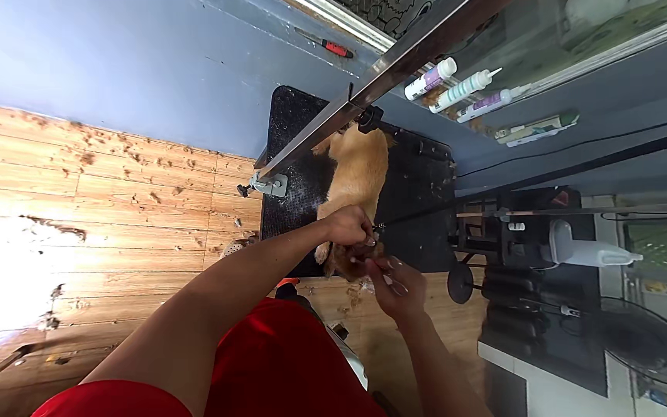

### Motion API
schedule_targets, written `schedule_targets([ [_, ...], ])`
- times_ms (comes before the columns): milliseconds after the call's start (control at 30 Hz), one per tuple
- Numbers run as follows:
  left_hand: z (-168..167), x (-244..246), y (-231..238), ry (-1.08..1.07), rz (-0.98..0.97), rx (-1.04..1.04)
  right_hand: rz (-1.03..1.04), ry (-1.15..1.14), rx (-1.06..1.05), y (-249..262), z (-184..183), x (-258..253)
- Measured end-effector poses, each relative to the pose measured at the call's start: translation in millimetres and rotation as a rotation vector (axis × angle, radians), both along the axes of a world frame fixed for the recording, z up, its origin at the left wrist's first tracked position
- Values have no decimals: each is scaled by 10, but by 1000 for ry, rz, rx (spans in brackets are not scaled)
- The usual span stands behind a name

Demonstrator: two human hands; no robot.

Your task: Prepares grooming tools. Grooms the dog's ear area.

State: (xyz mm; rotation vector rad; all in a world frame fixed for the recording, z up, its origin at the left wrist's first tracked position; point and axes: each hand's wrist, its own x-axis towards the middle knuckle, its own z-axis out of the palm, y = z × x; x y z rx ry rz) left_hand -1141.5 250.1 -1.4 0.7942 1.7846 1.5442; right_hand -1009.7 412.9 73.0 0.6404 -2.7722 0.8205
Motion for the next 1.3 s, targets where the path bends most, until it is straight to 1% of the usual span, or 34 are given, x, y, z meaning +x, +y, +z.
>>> schedule_targets([
  [33,-14,8,5,-18,2,8,5,35,-39,14,29,-9],
  [67,-25,9,12,-34,0,15,9,62,-35,23,47,-21],
  [167,-11,-11,9,-54,-22,17,29,26,100,41,-39,-40],
  [233,20,-14,-7,-21,-39,5,53,-22,184,25,-105,-34],
  [267,36,-14,-11,-1,-45,-3,57,-34,189,7,-103,-37],
  [400,61,26,21,7,-60,-19,43,60,6,-54,29,-54],
  [433,67,31,28,11,-62,-22,54,66,23,-51,31,-66],
  [567,79,20,55,42,-59,-34,107,-33,247,6,-117,-66],
  [633,73,27,59,44,-45,-23,84,-79,278,14,-107,-53],
  [700,53,58,61,28,-29,-2,54,-91,257,33,-46,-31],
  [800,36,87,77,18,-21,9,52,-21,226,155,-55,36],
  [867,29,90,88,6,-30,11,50,31,250,192,-86,103],
  [1000,71,69,172,89,-28,-21,6,176,412,31,-225,231],
  [1100,107,38,231,185,-56,-90,-92,199,513,-131,-425,308],
  [1133,99,33,252,204,-64,-100,-141,182,497,-172,-460,309],
  [1200,70,23,283,213,-74,-101,-282,108,372,-220,-458,271],
  [1233,44,23,295,207,-73,-93,-386,29,264,-234,-421,248],
  [1300,-3,35,302,170,-58,-70,-611,-175,-69,-234,-317,190],
])
